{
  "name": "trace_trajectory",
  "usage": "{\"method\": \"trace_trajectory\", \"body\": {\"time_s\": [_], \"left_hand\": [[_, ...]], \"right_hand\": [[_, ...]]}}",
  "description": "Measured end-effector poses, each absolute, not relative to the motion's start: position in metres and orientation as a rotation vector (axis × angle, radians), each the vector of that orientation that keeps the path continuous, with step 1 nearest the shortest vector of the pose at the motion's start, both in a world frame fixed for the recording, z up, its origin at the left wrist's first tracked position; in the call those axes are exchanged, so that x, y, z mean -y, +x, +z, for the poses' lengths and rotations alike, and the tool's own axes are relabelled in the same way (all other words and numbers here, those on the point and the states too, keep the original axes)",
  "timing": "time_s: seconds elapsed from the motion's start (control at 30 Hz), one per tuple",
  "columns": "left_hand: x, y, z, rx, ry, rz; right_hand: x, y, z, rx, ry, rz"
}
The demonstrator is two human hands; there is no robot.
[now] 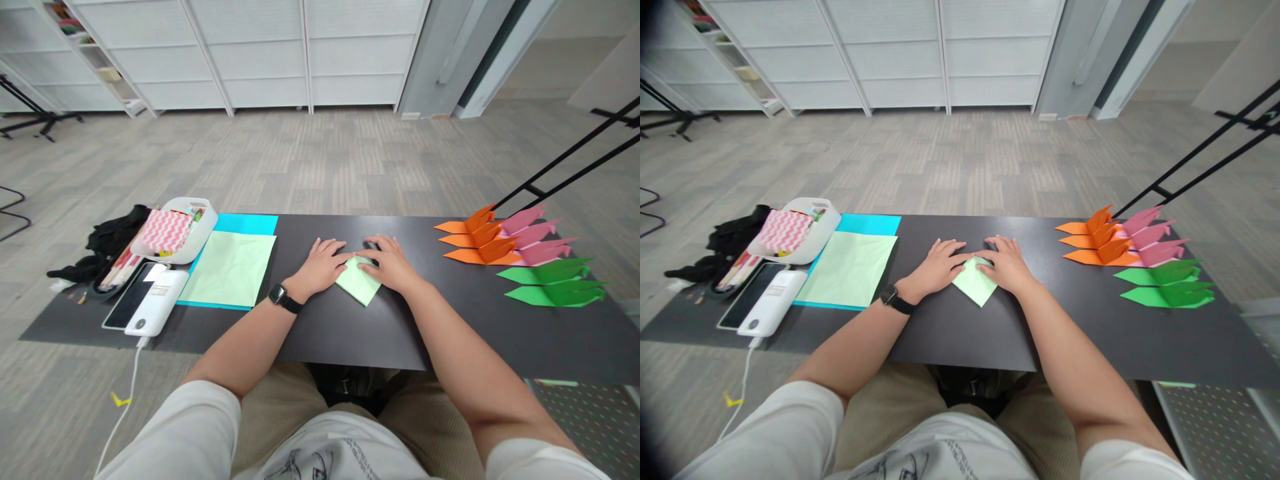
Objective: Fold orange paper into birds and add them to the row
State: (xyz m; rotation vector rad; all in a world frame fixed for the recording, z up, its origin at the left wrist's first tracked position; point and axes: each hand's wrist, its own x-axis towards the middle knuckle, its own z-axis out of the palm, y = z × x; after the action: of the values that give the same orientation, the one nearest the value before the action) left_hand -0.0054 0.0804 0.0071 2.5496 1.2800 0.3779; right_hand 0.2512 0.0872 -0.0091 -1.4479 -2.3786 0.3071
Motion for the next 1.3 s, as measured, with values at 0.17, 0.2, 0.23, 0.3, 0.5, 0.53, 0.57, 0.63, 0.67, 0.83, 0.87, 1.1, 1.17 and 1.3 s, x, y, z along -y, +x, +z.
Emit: {"method": "trace_trajectory", "body": {"time_s": [0.17, 0.2, 0.23, 0.3, 0.5, 0.53, 0.57, 0.63, 0.67, 0.83, 0.87, 1.1, 1.17, 1.3], "left_hand": [[-0.081, -0.007, 0.004, -1.274, 2.591, 0.359], [-0.081, -0.007, 0.003, -1.269, 2.599, 0.355], [-0.081, -0.007, 0.003, -1.264, 2.604, 0.349], [-0.082, -0.008, 0.003, -1.253, 2.601, 0.331], [-0.081, -0.019, 0.013, -1.173, 2.552, 0.244], [-0.081, -0.021, 0.015, -1.159, 2.548, 0.228], [-0.082, -0.023, 0.017, -1.151, 2.543, 0.211], [-0.083, -0.027, 0.019, -1.142, 2.529, 0.175], [-0.083, -0.029, 0.019, -1.137, 2.519, 0.160], [-0.087, -0.037, 0.022, -1.103, 2.462, 0.088], [-0.087, -0.038, 0.023, -1.094, 2.451, 0.070], [-0.084, -0.029, 0.029, -1.141, 2.358, 0.277], [-0.085, -0.025, 0.029, -1.165, 2.326, 0.342], [-0.089, -0.019, 0.024, -1.154, 2.402, 0.473]], "right_hand": [[-0.087, 0.252, -0.011, 2.366, -1.457, 0.313], [-0.087, 0.252, -0.011, 2.366, -1.461, 0.315], [-0.088, 0.252, -0.011, 2.366, -1.464, 0.315], [-0.088, 0.253, -0.011, 2.363, -1.465, 0.313], [-0.088, 0.252, -0.012, 2.349, -1.462, 0.308], [-0.088, 0.252, -0.012, 2.349, -1.462, 0.310], [-0.088, 0.252, -0.012, 2.351, -1.460, 0.311], [-0.088, 0.253, -0.012, 2.353, -1.452, 0.307], [-0.088, 0.253, -0.013, 2.353, -1.449, 0.304], [-0.088, 0.253, -0.014, 2.355, -1.454, 0.297], [-0.088, 0.253, -0.014, 2.357, -1.460, 0.299], [-0.088, 0.252, -0.013, 2.361, -1.453, 0.294], [-0.088, 0.250, -0.014, 2.359, -1.453, 0.282], [-0.090, 0.245, -0.016, 2.354, -1.443, 0.255]]}}
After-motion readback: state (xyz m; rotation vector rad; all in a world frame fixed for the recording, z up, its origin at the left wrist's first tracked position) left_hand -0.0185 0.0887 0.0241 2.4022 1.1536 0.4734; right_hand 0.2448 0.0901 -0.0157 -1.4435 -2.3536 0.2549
